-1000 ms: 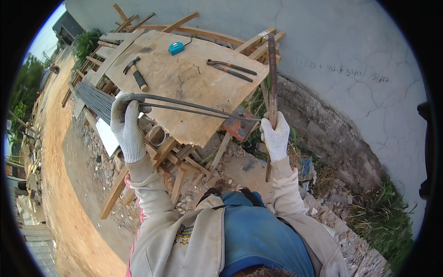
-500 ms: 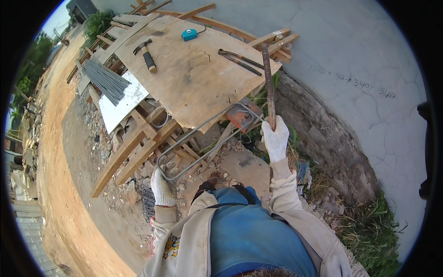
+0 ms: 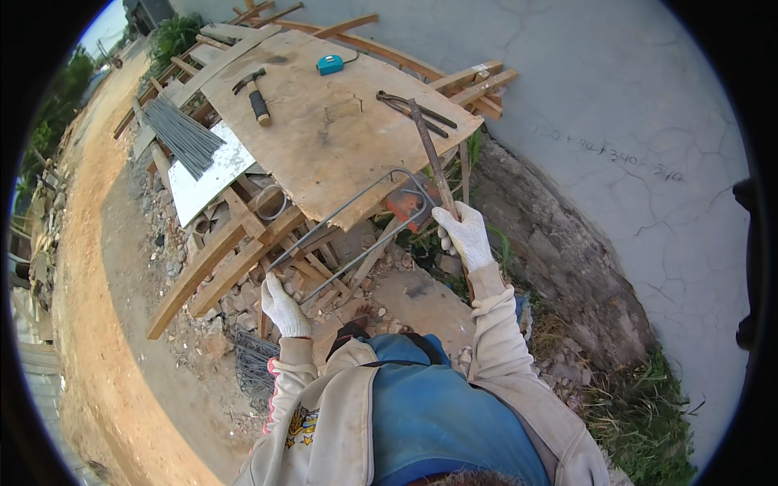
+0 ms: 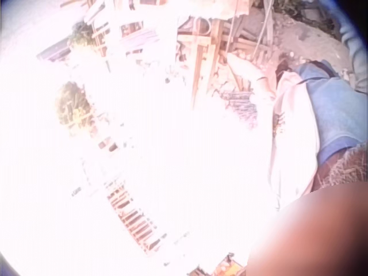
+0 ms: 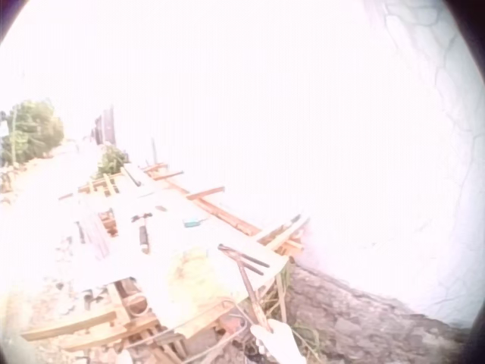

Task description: The person bends metal rods into U-shapes using a long metal bar as a lever against a wooden workbench. They repeatedly position the rods, apply leverage to bend them, and use a hammer to adjust the shape. The finished bent rods are placed on the workbench.

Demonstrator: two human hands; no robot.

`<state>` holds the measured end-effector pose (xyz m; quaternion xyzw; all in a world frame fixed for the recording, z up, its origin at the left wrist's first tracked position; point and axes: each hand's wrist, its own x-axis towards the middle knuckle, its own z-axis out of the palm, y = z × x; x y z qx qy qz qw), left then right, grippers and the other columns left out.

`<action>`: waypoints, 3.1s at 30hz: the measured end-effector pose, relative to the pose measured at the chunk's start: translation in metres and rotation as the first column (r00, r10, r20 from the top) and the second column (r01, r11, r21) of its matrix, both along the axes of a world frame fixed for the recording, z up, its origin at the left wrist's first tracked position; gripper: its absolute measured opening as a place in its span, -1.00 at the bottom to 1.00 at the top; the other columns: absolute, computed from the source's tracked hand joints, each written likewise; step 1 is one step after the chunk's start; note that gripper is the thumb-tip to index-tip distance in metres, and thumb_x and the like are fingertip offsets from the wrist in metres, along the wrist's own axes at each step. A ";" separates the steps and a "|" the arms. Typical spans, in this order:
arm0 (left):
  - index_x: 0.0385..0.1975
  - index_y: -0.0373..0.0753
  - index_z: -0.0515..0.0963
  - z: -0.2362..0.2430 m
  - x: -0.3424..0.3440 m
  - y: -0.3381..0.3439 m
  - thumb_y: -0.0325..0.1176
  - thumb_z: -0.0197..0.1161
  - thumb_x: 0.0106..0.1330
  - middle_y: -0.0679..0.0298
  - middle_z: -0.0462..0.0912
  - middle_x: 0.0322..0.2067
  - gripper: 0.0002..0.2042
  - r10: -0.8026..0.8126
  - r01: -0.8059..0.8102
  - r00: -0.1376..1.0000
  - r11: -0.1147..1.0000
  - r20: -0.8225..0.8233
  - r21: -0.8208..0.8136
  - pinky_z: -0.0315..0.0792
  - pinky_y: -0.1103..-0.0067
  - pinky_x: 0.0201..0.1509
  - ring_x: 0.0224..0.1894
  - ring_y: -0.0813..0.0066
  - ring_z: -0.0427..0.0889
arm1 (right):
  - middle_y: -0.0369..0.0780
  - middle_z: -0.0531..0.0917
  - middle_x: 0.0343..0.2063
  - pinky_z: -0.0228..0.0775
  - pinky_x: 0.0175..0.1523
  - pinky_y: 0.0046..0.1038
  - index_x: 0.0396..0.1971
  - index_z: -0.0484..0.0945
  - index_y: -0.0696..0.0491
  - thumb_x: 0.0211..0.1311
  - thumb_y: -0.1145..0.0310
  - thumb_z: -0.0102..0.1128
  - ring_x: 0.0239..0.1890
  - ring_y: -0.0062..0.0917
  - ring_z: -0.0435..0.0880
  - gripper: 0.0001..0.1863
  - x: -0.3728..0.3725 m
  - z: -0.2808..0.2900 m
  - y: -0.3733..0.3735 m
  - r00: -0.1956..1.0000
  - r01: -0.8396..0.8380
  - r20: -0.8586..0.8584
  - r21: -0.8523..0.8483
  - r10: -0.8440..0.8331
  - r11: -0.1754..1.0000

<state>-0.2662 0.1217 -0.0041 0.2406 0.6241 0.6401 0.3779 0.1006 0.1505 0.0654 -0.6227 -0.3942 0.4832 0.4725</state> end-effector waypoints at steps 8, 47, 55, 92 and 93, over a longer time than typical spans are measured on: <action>-0.34 -0.19 0.50 0.000 -0.010 0.001 -0.10 0.08 0.69 0.48 0.35 -0.59 -0.65 -0.048 0.057 0.994 0.993 -0.093 0.100 0.18 0.66 -0.52 -0.59 0.73 0.28 | -0.38 0.52 -0.63 0.31 -0.60 -0.54 -0.44 0.54 0.08 0.36 -0.03 0.47 -0.70 -0.70 0.53 -0.53 -0.008 -0.016 0.010 0.959 -0.024 0.282 -0.060 0.040 0.998; -0.03 -0.01 0.67 0.073 0.120 0.376 -0.16 0.20 0.48 0.10 0.73 -0.20 -0.80 -0.141 0.624 -0.294 0.721 -0.945 -0.301 0.61 0.14 -0.05 -0.10 0.00 0.76 | -0.34 0.64 -0.57 0.31 -0.59 -0.65 -0.24 0.57 0.06 0.47 0.22 0.37 -0.64 -0.73 0.60 -0.77 -0.125 -0.021 -0.038 0.877 0.437 -0.214 -0.018 -0.430 0.899; -0.02 -0.03 0.67 0.073 0.097 0.378 -0.24 0.25 0.43 0.11 0.71 -0.21 -0.80 -0.030 0.727 -0.166 0.672 -0.986 -0.143 0.60 0.15 -0.09 -0.15 0.01 0.75 | -0.37 0.62 -0.56 0.33 -0.57 -0.67 -0.23 0.56 0.05 0.48 0.23 0.36 -0.64 -0.74 0.59 -0.78 -0.141 -0.018 -0.036 0.823 0.536 -0.199 -0.037 -0.531 0.844; -0.28 -0.20 0.66 0.085 0.119 0.153 0.09 0.45 0.19 0.13 0.68 -0.34 -0.57 -0.044 0.925 -0.377 0.036 -0.925 -0.378 0.35 0.17 0.03 -0.21 0.12 0.67 | -0.34 0.54 -0.45 0.36 -0.39 -0.55 -0.14 0.55 0.11 0.47 0.31 0.26 -0.48 -0.72 0.52 -0.82 -0.135 -0.006 -0.049 0.838 0.510 0.223 -0.001 -0.497 0.860; -0.30 -0.19 0.66 0.083 0.123 0.151 0.08 0.45 0.20 0.13 0.68 -0.36 -0.59 -0.035 0.915 -0.398 0.050 -0.917 -0.400 0.35 0.17 0.03 -0.22 0.12 0.68 | -0.35 0.53 -0.46 0.35 -0.40 -0.56 -0.12 0.55 0.10 0.49 0.30 0.25 -0.49 -0.72 0.52 -0.82 -0.138 -0.006 -0.056 0.840 0.521 0.176 0.003 -0.513 0.854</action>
